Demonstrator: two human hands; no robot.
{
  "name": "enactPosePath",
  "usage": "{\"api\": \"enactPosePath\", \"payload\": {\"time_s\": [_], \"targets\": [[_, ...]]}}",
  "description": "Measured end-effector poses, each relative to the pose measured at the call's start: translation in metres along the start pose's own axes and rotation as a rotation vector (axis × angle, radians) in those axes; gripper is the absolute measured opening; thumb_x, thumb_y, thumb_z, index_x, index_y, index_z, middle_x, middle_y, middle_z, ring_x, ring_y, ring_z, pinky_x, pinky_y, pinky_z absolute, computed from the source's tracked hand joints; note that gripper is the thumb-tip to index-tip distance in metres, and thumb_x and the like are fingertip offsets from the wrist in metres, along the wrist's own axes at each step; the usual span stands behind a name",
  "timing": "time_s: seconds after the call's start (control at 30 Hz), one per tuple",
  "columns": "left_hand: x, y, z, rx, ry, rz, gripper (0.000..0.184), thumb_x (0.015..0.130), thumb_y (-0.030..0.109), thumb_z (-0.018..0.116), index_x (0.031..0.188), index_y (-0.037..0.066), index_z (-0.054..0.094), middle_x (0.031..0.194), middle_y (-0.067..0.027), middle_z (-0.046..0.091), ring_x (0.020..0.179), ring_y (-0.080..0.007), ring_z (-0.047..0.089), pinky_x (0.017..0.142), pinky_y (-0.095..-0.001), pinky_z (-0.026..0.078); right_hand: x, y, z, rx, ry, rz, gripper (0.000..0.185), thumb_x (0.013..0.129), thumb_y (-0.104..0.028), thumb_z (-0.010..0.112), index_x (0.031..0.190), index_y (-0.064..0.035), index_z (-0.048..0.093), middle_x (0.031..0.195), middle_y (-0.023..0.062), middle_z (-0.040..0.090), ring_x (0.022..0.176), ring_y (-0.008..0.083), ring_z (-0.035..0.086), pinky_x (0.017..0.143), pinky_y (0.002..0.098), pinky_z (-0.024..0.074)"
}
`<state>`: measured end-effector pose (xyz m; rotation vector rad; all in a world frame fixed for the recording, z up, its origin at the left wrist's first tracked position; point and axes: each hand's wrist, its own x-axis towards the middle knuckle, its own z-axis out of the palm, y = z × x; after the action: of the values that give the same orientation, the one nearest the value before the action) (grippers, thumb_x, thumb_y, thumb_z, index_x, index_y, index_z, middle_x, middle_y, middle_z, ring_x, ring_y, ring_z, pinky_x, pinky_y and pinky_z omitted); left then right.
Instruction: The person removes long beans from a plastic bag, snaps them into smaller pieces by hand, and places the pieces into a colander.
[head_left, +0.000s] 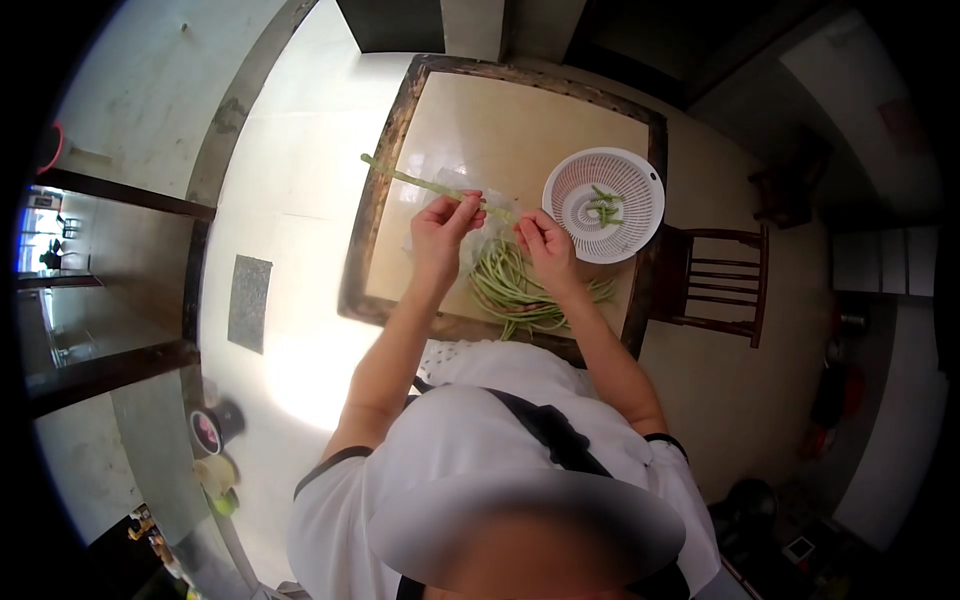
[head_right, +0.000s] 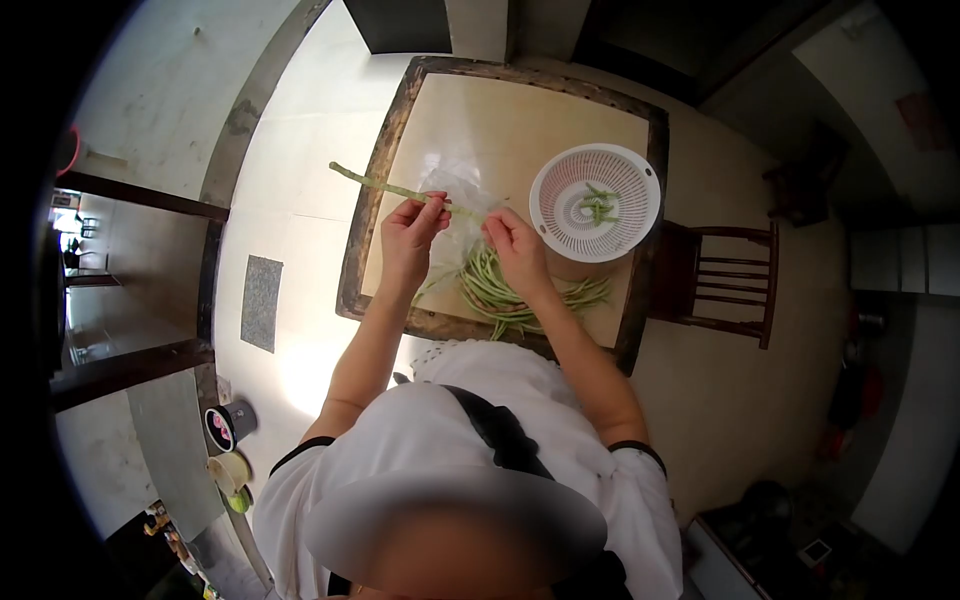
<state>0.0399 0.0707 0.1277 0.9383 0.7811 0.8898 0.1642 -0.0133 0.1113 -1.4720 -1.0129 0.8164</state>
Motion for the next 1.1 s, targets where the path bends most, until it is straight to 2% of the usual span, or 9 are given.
{"api": "enactPosePath", "payload": {"time_s": [0.07, 0.17, 0.27, 0.4, 0.47, 0.8, 0.9, 1.0, 1.1], "targets": [[-0.004, -0.001, 0.006, -0.054, 0.054, 0.013, 0.017, 0.079, 0.011, 0.057, 0.091, -0.002, 0.057, 0.078, -0.0041, 0.057, 0.066, -0.0073, 0.053, 0.062, -0.0182, 0.043, 0.000, 0.008, 0.005, 0.416, 0.061, 0.188, 0.015, 0.087, -0.015, 0.042, 0.080, -0.0043, 0.050, 0.065, -0.0009, 0.046, 0.059, 0.0065, 0.043, 0.051, 0.0209, 0.0362], [0.000, -0.002, 0.002, -0.091, 0.136, 0.033, 0.017, 0.079, 0.012, 0.057, 0.090, -0.002, 0.057, 0.078, -0.0037, 0.057, 0.066, -0.0072, 0.052, 0.061, -0.0181, 0.043, 0.004, 0.031, -0.005, 0.805, 0.190, 0.255, 0.014, 0.088, -0.016, 0.040, 0.086, -0.0070, 0.049, 0.070, -0.0013, 0.047, 0.060, 0.0061, 0.041, 0.052, 0.0189, 0.0352], [-0.002, 0.001, -0.001, -0.116, 0.067, -0.025, 0.017, 0.079, 0.012, 0.057, 0.089, -0.002, 0.057, 0.077, -0.0033, 0.057, 0.064, -0.0070, 0.051, 0.061, -0.0180, 0.043, 0.007, 0.015, -0.018, 0.878, 0.290, 0.382, 0.014, 0.088, -0.017, 0.039, 0.088, -0.0074, 0.049, 0.074, -0.0010, 0.046, 0.060, 0.0060, 0.041, 0.054, 0.0184, 0.0353], [-0.004, 0.003, -0.001, 0.009, -0.035, -0.066, 0.017, 0.078, 0.011, 0.057, 0.090, -0.001, 0.057, 0.075, -0.0027, 0.057, 0.064, -0.0066, 0.051, 0.060, -0.0181, 0.042, 0.010, -0.004, -0.028, 0.782, 0.109, 0.296, 0.016, 0.088, -0.020, 0.040, 0.087, -0.0063, 0.049, 0.076, -0.0007, 0.047, 0.060, 0.0052, 0.041, 0.055, 0.0173, 0.0351], [-0.006, 0.000, 0.005, 0.067, -0.149, -0.112, 0.017, 0.077, 0.011, 0.058, 0.090, -0.001, 0.058, 0.073, -0.0022, 0.057, 0.063, -0.0063, 0.050, 0.059, -0.0174, 0.040, 0.010, -0.018, -0.027, 0.367, -0.248, 0.223, 0.017, 0.088, -0.020, 0.041, 0.087, -0.0045, 0.049, 0.073, -0.0012, 0.047, 0.059, 0.0045, 0.039, 0.055, 0.0171, 0.0351], [-0.005, 0.006, 0.005, 0.171, -0.170, -0.022, 0.017, 0.078, 0.011, 0.057, 0.089, -0.002, 0.060, 0.067, -0.0020, 0.057, 0.058, -0.0065, 0.048, 0.056, -0.0178, 0.040, -0.003, -0.001, -0.004, 0.301, -0.447, 0.251, 0.015, 0.087, -0.017, 0.041, 0.085, -0.0045, 0.049, 0.062, -0.0043, 0.040, 0.055, 0.0027, 0.035, 0.049, 0.0165, 0.0293], [-0.009, 0.005, 0.009, 0.171, -0.105, 0.011, 0.018, 0.079, 0.013, 0.056, 0.090, -0.001, 0.060, 0.068, 0.0003, 0.054, 0.061, -0.0053, 0.046, 0.057, -0.0176, 0.037, -0.006, -0.003, 0.005, 0.370, -0.193, 0.254, 0.015, 0.087, -0.018, 0.040, 0.081, -0.0052, 0.047, 0.060, -0.0041, 0.037, 0.054, 0.0032, 0.035, 0.048, 0.0167, 0.0288], [-0.010, 0.002, 0.013, 0.105, 0.009, 0.004, 0.017, 0.080, 0.013, 0.055, 0.090, -0.001, 0.058, 0.070, -0.0008, 0.054, 0.062, -0.0056, 0.047, 0.059, -0.0176, 0.038, -0.004, 0.006, 0.003, 0.632, -0.078, 0.403, 0.016, 0.088, -0.019, 0.040, 0.078, -0.0070, 0.044, 0.061, -0.0035, 0.038, 0.054, 0.0046, 0.036, 0.049, 0.0178, 0.0305], [0.001, 0.008, -0.001, -0.096, 0.092, 0.050, 0.017, 0.079, 0.009, 0.055, 0.094, 0.001, 0.056, 0.074, -0.0006, 0.054, 0.063, -0.0064, 0.049, 0.060, -0.0169, 0.039, 0.003, 0.033, -0.008, 0.978, 0.220, 0.524, 0.017, 0.088, -0.021, 0.040, 0.079, -0.0079, 0.043, 0.062, -0.0025, 0.039, 0.054, 0.0061, 0.039, 0.051, 0.0199, 0.0333]]}}
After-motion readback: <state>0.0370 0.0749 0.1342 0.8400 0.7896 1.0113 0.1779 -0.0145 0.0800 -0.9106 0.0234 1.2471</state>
